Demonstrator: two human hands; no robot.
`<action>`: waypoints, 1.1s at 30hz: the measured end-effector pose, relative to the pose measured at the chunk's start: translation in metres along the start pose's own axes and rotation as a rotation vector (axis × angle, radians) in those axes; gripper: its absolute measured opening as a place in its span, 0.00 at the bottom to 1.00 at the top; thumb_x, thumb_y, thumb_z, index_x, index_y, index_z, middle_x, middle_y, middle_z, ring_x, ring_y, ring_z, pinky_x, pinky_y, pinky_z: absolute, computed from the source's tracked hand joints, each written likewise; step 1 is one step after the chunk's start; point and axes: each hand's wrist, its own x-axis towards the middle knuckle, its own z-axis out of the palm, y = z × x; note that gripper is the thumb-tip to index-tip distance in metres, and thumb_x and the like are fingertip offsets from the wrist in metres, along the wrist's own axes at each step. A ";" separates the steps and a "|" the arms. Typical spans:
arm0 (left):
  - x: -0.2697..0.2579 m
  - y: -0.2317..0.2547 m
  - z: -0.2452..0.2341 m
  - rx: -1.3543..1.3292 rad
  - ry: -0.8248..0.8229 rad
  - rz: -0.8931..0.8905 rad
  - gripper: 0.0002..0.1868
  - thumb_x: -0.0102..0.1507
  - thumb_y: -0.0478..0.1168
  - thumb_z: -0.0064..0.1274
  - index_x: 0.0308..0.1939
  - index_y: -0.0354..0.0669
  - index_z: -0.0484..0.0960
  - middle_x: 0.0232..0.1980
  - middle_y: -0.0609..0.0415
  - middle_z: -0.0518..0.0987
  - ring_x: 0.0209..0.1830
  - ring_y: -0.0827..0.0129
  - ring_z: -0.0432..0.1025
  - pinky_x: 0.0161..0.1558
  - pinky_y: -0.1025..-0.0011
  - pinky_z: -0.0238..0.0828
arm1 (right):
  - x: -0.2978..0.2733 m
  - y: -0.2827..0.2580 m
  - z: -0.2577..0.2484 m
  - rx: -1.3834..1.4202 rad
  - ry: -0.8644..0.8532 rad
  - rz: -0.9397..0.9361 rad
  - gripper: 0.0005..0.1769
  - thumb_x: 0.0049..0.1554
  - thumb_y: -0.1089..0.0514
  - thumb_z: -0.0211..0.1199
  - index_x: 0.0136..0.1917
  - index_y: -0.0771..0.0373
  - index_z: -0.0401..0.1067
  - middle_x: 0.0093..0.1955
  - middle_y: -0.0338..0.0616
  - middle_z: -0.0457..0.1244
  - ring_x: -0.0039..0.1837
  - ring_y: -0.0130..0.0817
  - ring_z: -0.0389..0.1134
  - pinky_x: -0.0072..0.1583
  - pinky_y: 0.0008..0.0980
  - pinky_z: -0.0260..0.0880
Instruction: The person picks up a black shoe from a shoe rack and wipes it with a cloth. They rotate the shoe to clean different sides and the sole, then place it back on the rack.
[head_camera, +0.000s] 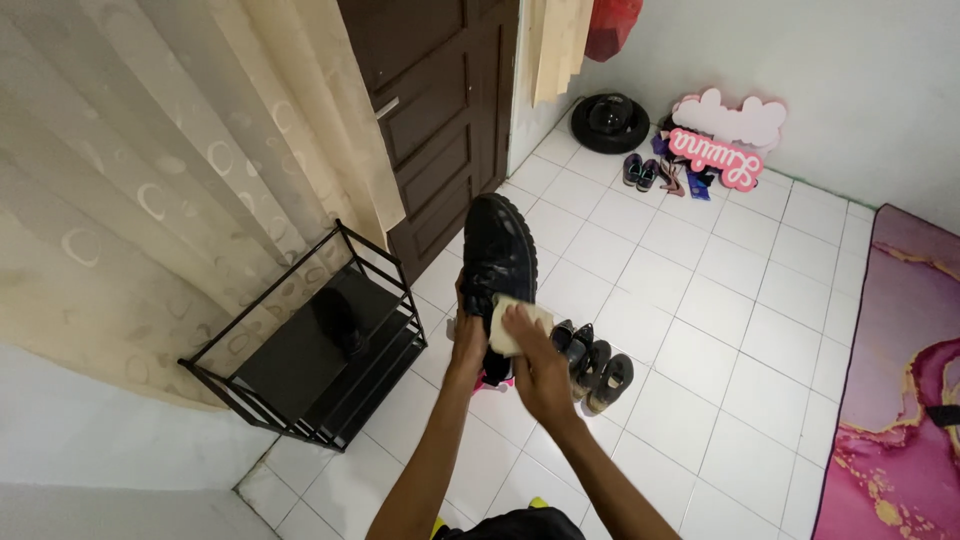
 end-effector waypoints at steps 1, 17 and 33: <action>0.003 0.018 -0.021 0.001 -0.004 0.000 0.24 0.71 0.47 0.38 0.72 0.51 0.63 0.59 0.54 0.78 0.62 0.65 0.70 0.68 0.75 0.49 | -0.006 -0.005 0.000 0.000 0.001 0.004 0.30 0.56 0.72 0.53 0.70 0.57 0.72 0.72 0.48 0.63 0.75 0.47 0.59 0.75 0.49 0.54; 0.026 0.056 -0.102 -1.258 -0.670 -0.658 0.16 0.62 0.46 0.41 0.29 0.36 0.71 0.23 0.47 0.72 0.18 0.67 0.62 0.15 0.78 0.48 | 0.001 -0.029 -0.009 -0.195 -0.054 -0.168 0.28 0.57 0.69 0.54 0.70 0.58 0.70 0.75 0.44 0.61 0.79 0.42 0.56 0.79 0.46 0.39; 0.010 0.079 -0.100 -0.863 -0.285 -0.725 0.35 0.70 0.56 0.44 0.75 0.41 0.62 0.71 0.39 0.69 0.70 0.55 0.64 0.70 0.62 0.52 | 0.005 0.020 -0.066 0.225 0.229 0.535 0.11 0.63 0.60 0.56 0.48 0.62 0.79 0.40 0.45 0.71 0.46 0.26 0.66 0.55 0.39 0.69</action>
